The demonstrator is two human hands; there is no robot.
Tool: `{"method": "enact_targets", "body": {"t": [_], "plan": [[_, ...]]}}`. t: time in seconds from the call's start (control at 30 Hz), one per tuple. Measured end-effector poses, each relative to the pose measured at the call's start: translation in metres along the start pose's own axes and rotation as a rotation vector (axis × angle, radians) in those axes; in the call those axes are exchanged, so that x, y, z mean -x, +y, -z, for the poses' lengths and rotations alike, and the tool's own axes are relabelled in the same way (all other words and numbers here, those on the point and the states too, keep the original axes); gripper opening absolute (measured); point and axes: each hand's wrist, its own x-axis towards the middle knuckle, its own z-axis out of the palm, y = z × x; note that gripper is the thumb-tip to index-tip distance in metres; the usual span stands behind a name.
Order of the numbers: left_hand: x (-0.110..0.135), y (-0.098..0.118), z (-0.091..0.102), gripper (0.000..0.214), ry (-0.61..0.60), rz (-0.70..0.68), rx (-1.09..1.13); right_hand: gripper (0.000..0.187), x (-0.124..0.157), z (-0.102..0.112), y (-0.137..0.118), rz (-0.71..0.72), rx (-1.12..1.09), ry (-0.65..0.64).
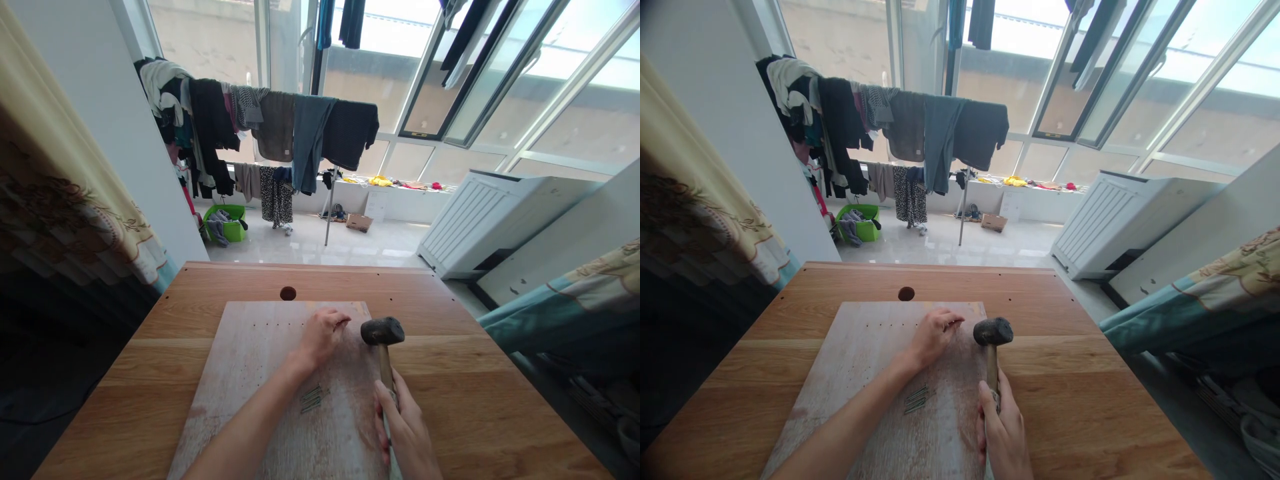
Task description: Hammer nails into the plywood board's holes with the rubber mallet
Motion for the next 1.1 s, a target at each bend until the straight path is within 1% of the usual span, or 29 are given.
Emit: {"method": "enact_targets", "body": {"t": [0.1,0.27,0.4,0.5,0.63,0.73,0.87,1.0,1.1], "plan": [[0.001,0.0,0.0,0.023,-0.014,-0.016,-0.018,0.068,-0.001,0.004,0.002,0.008,0.029,-0.059],[0.002,0.0,0.0,0.022,-0.009,-0.016,-0.025,0.08,0.001,0.003,-0.003,-0.007,0.006,-0.045],[0.001,-0.001,0.001,0.02,-0.009,-0.007,-0.018,0.084,0.003,0.0,-0.013,0.002,-0.025,-0.041],[0.001,0.0,0.001,0.023,-0.008,0.002,-0.017,0.08,0.002,0.0,-0.016,0.003,-0.046,-0.034],[0.001,0.0,0.0,0.032,0.003,0.027,-0.019,0.073,-0.003,0.001,-0.015,0.001,-0.034,-0.104],[0.0,-0.002,-0.001,0.033,0.002,0.039,-0.013,0.074,-0.004,0.001,-0.02,0.026,-0.04,-0.115],[0.0,-0.003,-0.002,0.034,0.001,0.053,0.006,0.08,-0.002,-0.002,-0.032,0.074,-0.011,-0.103],[-0.001,-0.002,-0.001,0.037,-0.002,0.059,0.026,0.076,0.0,-0.006,-0.041,0.147,0.065,-0.086],[-0.001,0.0,0.0,0.039,0.001,0.062,0.039,0.076,-0.002,-0.007,-0.044,0.133,0.098,-0.101]]}}
